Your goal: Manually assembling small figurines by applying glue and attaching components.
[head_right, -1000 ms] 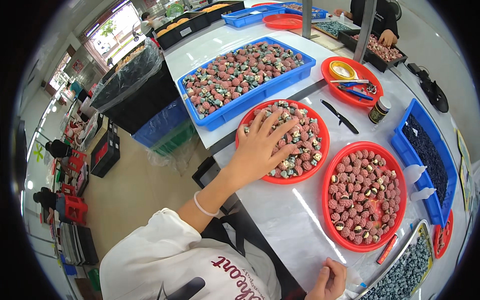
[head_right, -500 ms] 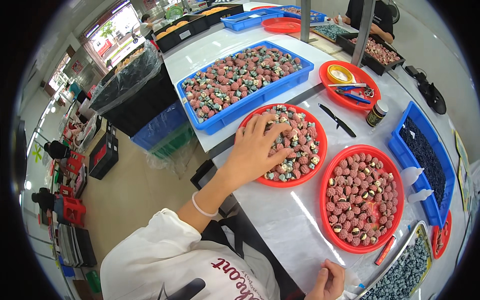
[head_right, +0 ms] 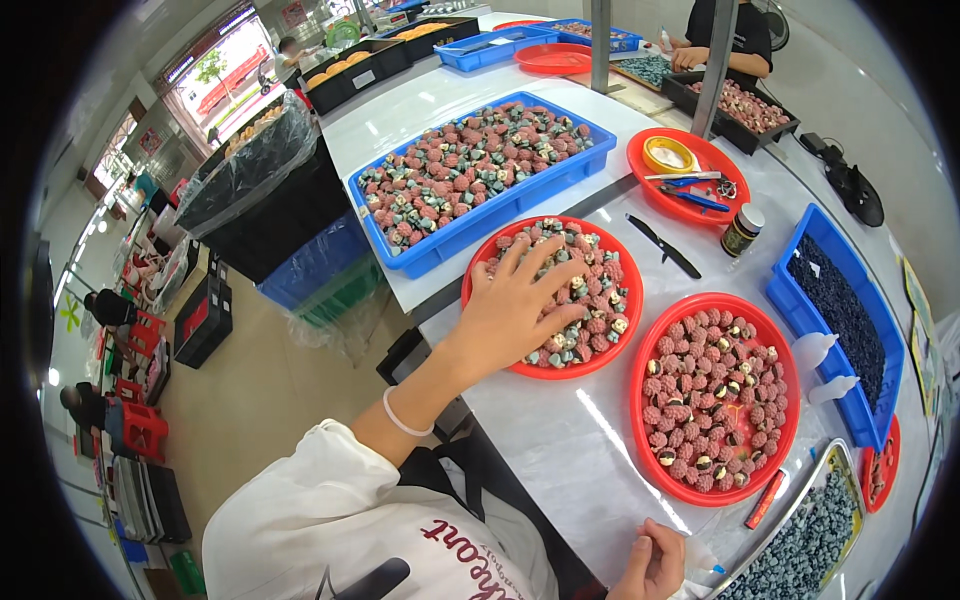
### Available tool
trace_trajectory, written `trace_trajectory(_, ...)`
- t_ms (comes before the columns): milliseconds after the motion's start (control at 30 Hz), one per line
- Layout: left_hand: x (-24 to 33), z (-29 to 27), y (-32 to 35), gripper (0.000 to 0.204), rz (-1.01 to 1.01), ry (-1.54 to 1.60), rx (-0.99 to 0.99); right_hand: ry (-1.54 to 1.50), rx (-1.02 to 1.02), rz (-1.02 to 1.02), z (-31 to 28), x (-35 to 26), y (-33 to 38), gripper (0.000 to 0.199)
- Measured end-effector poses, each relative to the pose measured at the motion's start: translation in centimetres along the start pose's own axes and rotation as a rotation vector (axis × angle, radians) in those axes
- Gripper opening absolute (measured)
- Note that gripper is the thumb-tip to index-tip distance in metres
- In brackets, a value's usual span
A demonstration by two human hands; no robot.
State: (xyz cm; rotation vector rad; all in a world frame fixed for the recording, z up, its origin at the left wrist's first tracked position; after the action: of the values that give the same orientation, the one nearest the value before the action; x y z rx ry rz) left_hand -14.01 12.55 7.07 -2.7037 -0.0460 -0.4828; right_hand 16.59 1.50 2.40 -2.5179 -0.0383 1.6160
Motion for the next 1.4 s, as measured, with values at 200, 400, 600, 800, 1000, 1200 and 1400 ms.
trace_trajectory(200, -0.7, -0.1, 0.5, 0.041, 0.012, 0.007, 0.084, 0.034, 0.0, -0.025, 0.0, 0.0, -0.1, 0.013)
trace_trajectory(400, 0.4, -0.8, 0.7, 0.042, 0.162, -0.031, 0.164, -0.087, 0.018, 0.058, 0.4, 1.2, 0.0, 0.014)
trace_trajectory(600, 0.1, 0.0, 0.7, 0.042, 0.159, 0.049, 0.053, -0.04, 0.024, 0.027, 0.1, 0.3, 0.1, 0.013)
trace_trajectory(800, -0.2, -0.3, 1.2, 0.045, 0.045, -0.023, 0.066, 0.027, 0.006, -0.023, -0.1, -0.4, -0.1, 0.013)
trace_trajectory(1000, -0.4, 0.4, 1.2, 0.046, 0.043, 0.022, 0.028, 0.041, -0.001, -0.019, -0.1, -0.3, -0.1, 0.013)
trace_trajectory(1200, -0.4, 0.0, 1.3, 0.045, 0.037, 0.013, 0.06, 0.013, 0.005, -0.005, 0.0, 0.5, 0.0, 0.014)
trace_trajectory(1400, -0.4, 0.5, 1.3, 0.045, 0.006, 0.024, 0.049, 0.015, -0.003, -0.009, 0.0, 0.2, 0.0, 0.013)
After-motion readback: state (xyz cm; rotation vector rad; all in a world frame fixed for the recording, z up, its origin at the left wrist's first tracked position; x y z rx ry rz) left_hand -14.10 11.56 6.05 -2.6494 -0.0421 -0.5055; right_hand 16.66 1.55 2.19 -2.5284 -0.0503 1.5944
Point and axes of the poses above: each hand's wrist, its own y-axis away from the middle knuckle, its own z-axis out of the palm, x = y × z, the point moved 7 cm from there along -y, towards the middle knuckle, and after that the axes turned 5 degrees about y, right-handed, at the moved point
